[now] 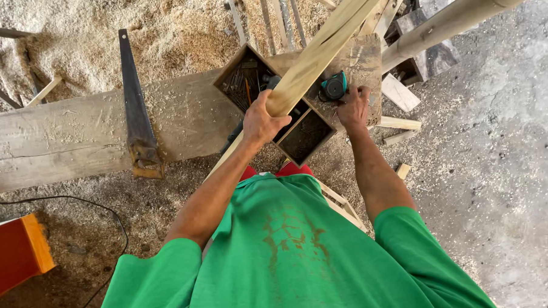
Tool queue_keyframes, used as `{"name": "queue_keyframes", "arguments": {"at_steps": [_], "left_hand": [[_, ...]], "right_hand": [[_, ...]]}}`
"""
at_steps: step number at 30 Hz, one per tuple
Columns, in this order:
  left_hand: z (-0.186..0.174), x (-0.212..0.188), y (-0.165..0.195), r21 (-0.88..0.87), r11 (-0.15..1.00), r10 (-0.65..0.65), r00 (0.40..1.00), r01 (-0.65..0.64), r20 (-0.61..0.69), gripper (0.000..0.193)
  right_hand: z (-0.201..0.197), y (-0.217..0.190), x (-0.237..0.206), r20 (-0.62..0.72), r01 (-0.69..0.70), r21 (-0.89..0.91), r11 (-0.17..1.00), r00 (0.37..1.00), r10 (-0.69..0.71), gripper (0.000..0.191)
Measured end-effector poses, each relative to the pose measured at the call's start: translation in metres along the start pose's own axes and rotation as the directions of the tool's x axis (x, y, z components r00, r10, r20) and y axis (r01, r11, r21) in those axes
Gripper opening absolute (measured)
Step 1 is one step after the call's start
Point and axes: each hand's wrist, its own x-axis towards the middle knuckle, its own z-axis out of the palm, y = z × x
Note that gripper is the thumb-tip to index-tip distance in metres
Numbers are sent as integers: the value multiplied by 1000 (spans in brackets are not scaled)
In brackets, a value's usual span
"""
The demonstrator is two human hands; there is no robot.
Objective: The person hammers nails into a small wooden crate resting on a low support, steadying the wood with one hand while driving nails with a claw hammer. They take nails from a wooden toolbox, then lift and reposition the crate and a long wooden plank, and finally mark a plank with a pencil using a straight edge.
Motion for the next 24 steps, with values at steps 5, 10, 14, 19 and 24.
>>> {"name": "queue_keyframes", "arguments": {"at_steps": [5, 10, 14, 19, 24], "left_hand": [[3, -3, -9, -44, 999, -27, 1000, 27, 0, 95], [15, -8, -15, 15, 998, 69, 996, -68, -49, 92], [24, -10, -17, 16, 999, 45, 999, -45, -8, 93], [26, -12, -21, 31, 997, 69, 997, -68, -18, 93], [32, -16, -29, 62, 994, 90, 996, -88, -21, 94]], "right_hand": [[-2, -2, 3, -55, 79, 65, 995, 996, -76, 79], [-8, -7, 10, 92, -78, -39, 996, 992, 82, 71], [-6, -9, 6, 133, -179, -6, 984, 975, 178, 77], [-6, -10, -1, 123, -97, -9, 995, 988, 97, 59], [-29, -1, 3, 340, -336, 131, 933, 899, 276, 39]]}}
